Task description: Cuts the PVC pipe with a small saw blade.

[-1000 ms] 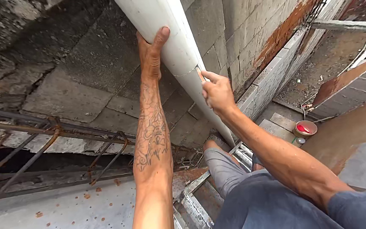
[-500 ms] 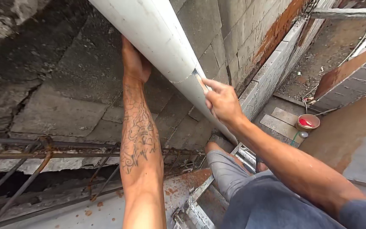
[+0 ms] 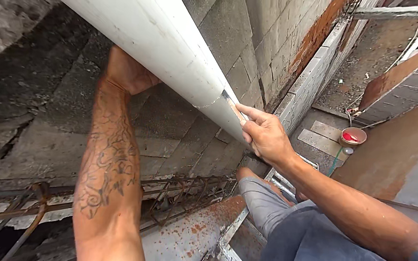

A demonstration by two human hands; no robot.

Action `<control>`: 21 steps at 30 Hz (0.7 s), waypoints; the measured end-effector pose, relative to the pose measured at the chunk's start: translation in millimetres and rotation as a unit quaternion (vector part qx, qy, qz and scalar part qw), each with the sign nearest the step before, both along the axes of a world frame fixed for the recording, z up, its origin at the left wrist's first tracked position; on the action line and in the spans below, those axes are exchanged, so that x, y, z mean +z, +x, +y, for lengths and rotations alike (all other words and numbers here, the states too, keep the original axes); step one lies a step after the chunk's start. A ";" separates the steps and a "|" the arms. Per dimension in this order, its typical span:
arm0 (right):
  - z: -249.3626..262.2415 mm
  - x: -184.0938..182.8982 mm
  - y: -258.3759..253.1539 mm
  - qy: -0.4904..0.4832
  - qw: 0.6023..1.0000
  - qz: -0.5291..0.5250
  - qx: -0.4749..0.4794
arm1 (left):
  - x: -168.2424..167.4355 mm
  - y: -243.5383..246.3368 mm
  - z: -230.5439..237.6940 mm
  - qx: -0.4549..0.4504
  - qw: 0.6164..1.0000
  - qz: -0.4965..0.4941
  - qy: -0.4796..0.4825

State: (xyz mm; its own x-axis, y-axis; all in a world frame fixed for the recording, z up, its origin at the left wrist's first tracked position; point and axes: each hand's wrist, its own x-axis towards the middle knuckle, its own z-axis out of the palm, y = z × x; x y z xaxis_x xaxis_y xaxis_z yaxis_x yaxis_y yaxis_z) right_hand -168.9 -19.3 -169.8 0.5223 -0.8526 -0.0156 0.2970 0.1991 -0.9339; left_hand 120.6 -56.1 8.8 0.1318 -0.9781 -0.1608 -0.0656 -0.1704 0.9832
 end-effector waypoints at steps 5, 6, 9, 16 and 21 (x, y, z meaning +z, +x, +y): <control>-7.1 13.7 5.8 0.010 1.000 -0.006 -0.008 | -7.0 10.7 -2.8 0.012 0.999 0.030 -0.043; -2.1 12.6 3.0 0.013 1.000 -0.002 -0.003 | -7.1 11.3 -2.0 0.003 0.999 0.025 -0.046; 15.3 4.2 -11.0 -0.020 1.000 0.017 -0.006 | -5.3 9.1 -0.1 -0.020 0.999 0.012 -0.039; 17.7 2.8 -4.8 -0.032 0.999 0.000 -0.002 | -2.6 6.3 -0.5 -0.025 0.999 0.013 -0.029; 13.7 -1.0 -1.0 -0.045 0.999 0.001 -0.015 | -3.9 5.6 -0.9 -0.065 0.998 -0.008 -0.020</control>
